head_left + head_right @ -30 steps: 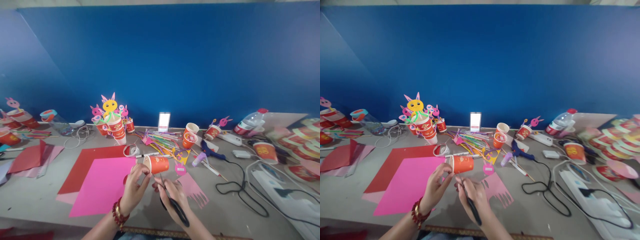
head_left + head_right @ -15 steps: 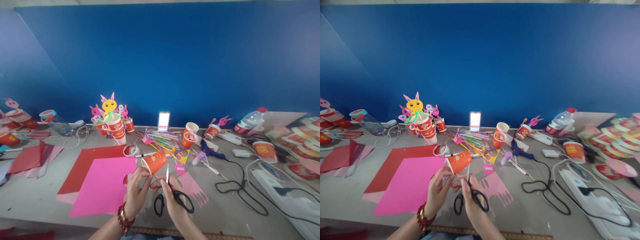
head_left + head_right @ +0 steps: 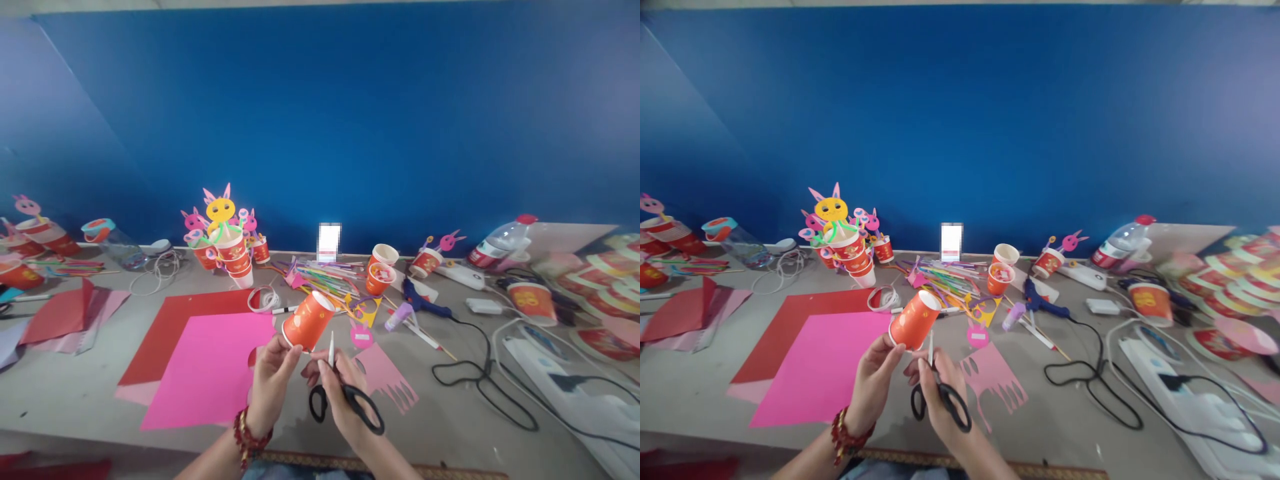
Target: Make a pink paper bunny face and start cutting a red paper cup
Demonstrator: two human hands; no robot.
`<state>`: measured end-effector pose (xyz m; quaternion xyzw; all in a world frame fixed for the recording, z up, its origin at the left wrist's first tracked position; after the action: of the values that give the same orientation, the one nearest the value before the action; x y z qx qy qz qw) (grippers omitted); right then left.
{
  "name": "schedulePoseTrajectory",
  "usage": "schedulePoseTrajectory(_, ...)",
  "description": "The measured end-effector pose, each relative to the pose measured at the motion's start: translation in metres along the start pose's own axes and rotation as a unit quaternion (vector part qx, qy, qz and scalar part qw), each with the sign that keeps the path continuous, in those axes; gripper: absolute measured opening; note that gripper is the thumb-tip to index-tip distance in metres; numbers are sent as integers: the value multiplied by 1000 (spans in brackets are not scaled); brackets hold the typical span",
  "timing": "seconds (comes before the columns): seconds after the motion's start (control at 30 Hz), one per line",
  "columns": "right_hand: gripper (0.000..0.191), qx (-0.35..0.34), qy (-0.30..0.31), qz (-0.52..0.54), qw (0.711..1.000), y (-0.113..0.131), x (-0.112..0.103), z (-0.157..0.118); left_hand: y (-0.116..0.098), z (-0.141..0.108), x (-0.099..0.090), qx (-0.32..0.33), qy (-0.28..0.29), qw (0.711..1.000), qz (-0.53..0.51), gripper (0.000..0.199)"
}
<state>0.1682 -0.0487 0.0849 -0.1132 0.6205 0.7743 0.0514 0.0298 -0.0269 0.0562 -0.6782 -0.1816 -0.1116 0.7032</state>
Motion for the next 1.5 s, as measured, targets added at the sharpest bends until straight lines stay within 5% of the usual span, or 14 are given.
schedulePoseTrajectory(0.27,17,38,-49,104,993,-13,5,-3,20,-9,10,-71,14,983,-172,21)
schedulePoseTrajectory(0.53,15,31,-53,74,995,-9,4,-5,29,-12,12,-97,27,978,-181,22)
schedulePoseTrajectory(0.73,11,-31,15,-50,998,5,-11,1,2,14,-11,32,36,998,-47,33)
schedulePoseTrajectory(0.87,14,-53,82,-79,992,20,-12,4,-26,35,-8,62,129,989,23,87)
schedulePoseTrajectory(1.0,17,-43,117,-74,989,23,-9,2,-27,36,8,1,231,973,-9,82)
schedulePoseTrajectory(1.23,14,8,88,6,996,-4,-5,-8,-8,24,3,32,169,985,11,62)
schedulePoseTrajectory(1.5,21,62,24,169,983,-13,6,-11,-33,15,6,137,124,980,77,54)
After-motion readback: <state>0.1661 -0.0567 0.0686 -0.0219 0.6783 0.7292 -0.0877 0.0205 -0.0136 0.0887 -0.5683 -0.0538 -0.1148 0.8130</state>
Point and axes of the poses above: each hand's wrist, its own z-axis towards the middle knuckle, its own x-axis out of the palm, y = z × x, the point moved 6 cm from there along z, towards the middle knuckle, and after that the axes turned 4 degrees about -z, right-handed, at the moved point
